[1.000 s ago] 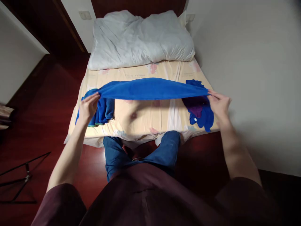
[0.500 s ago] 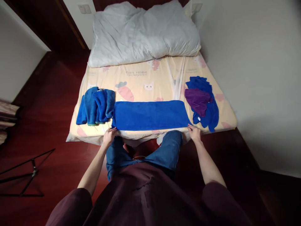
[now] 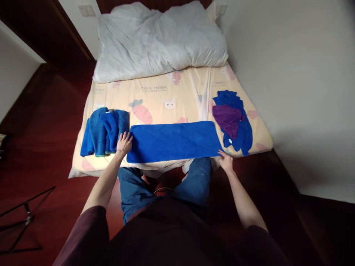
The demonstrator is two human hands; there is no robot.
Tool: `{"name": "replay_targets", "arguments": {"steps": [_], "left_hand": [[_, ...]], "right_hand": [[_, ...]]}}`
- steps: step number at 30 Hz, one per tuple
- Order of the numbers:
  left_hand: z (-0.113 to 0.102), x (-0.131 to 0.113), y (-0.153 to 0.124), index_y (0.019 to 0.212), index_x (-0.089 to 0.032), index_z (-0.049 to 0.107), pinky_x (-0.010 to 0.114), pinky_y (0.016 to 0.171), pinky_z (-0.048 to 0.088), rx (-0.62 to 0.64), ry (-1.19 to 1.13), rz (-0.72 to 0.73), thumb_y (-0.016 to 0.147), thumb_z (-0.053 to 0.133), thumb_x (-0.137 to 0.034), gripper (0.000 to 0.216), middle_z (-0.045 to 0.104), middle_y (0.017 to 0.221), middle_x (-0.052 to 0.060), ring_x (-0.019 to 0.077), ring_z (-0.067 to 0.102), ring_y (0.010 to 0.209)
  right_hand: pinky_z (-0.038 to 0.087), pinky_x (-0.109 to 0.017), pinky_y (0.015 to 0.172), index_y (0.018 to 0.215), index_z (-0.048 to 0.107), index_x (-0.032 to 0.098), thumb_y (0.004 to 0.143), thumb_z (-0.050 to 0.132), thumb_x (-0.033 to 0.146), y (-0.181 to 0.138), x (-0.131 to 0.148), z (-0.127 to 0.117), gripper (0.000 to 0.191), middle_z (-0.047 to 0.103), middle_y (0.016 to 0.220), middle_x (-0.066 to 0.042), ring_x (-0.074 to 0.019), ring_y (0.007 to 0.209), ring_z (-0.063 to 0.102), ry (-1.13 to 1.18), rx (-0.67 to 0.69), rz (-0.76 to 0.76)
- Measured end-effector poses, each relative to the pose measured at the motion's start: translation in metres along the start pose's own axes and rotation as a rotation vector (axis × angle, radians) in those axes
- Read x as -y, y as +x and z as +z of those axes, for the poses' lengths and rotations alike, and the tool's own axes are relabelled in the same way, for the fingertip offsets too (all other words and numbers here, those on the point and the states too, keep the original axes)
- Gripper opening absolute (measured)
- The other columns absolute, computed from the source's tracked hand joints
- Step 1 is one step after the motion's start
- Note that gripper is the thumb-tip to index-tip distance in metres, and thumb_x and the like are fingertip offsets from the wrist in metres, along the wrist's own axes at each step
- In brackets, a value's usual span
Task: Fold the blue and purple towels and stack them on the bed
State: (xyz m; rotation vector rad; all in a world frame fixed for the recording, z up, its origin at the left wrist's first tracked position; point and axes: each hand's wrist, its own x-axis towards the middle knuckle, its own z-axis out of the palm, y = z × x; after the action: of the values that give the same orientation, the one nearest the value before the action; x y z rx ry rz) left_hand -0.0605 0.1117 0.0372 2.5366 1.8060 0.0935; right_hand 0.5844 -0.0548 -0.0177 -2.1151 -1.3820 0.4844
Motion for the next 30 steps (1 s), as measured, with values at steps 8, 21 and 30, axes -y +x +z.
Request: {"name": "replay_targets", "arguments": {"steps": [8, 21, 30], "left_hand": [[0.011, 0.030, -0.013, 0.150, -0.012, 0.056, 0.064, 0.124, 0.019, -0.021, -0.057, -0.033, 0.092, 0.039, -0.018, 0.060, 0.047, 0.158, 0.021, 0.0346, 0.031, 0.155], [0.007, 0.012, 0.022, 0.144, -0.003, 0.058, 0.065, 0.124, 0.017, 0.083, 0.055, -0.102, 0.081, 0.046, -0.016, 0.065, 0.053, 0.151, 0.026, 0.0403, 0.032, 0.153], [0.027, 0.030, 0.079, 0.153, 0.005, 0.042, 0.058, 0.125, 0.025, 0.057, 0.018, -0.068, 0.085, 0.040, -0.011, 0.071, 0.039, 0.160, 0.029, 0.0382, 0.028, 0.156]], "right_hand": [[0.054, -0.049, 0.111, 0.103, 0.079, 0.020, 0.077, 0.053, 0.020, -0.004, 0.003, -0.003, 0.038, 0.072, 0.132, -0.009, -0.0322, 0.118, 0.072, 0.024, 0.000, 0.009], [0.037, -0.054, 0.123, 0.144, 0.061, 0.017, 0.093, 0.043, 0.026, 0.078, 0.010, -0.031, 0.054, 0.054, 0.155, -0.013, -0.0317, 0.151, 0.041, -0.357, -0.086, -0.175], [0.026, -0.059, 0.125, 0.154, 0.049, 0.016, 0.089, 0.046, 0.015, 0.188, -0.025, -0.022, 0.065, 0.040, 0.165, -0.015, -0.0317, 0.156, 0.030, -0.637, 0.110, -0.147]]}}
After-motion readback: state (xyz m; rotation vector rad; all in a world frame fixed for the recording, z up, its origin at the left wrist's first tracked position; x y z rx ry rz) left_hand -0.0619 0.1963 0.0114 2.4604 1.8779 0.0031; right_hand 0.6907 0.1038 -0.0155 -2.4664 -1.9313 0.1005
